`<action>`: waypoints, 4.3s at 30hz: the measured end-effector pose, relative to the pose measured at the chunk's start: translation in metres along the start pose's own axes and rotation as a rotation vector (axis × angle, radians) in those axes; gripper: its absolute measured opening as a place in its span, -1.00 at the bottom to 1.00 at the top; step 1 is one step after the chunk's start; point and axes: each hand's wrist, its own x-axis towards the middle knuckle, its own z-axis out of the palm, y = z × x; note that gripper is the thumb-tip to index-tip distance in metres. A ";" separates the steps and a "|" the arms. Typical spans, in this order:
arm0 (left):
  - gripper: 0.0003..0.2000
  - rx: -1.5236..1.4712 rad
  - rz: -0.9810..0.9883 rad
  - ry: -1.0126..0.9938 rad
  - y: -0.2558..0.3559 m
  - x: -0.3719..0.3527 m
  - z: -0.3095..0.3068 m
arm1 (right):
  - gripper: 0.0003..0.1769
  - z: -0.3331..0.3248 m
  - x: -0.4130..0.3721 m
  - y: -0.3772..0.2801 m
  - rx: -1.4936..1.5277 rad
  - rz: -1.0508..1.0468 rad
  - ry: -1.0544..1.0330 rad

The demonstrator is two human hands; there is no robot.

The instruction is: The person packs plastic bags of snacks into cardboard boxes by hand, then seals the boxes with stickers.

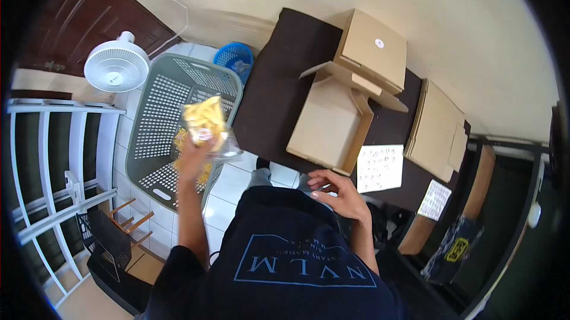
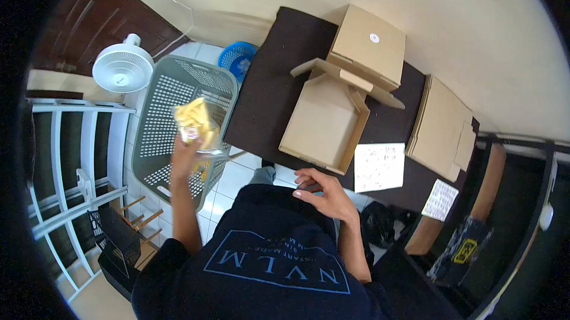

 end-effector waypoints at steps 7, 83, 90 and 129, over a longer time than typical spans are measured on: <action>-0.54 -0.671 -0.146 -0.172 -0.030 -0.053 0.224 | -0.71 -0.041 0.010 0.001 0.423 -0.227 0.138; -0.61 0.442 0.492 -0.139 -0.038 -0.072 0.234 | -0.68 -0.124 0.009 0.028 0.172 -0.124 -0.159; -0.60 0.136 0.244 -0.192 -0.044 -0.066 0.241 | -0.48 -0.136 0.003 0.036 0.432 -0.068 -0.112; -0.68 0.356 0.238 -0.177 -0.039 -0.067 0.243 | -0.60 -0.107 0.012 0.057 0.418 0.008 -0.228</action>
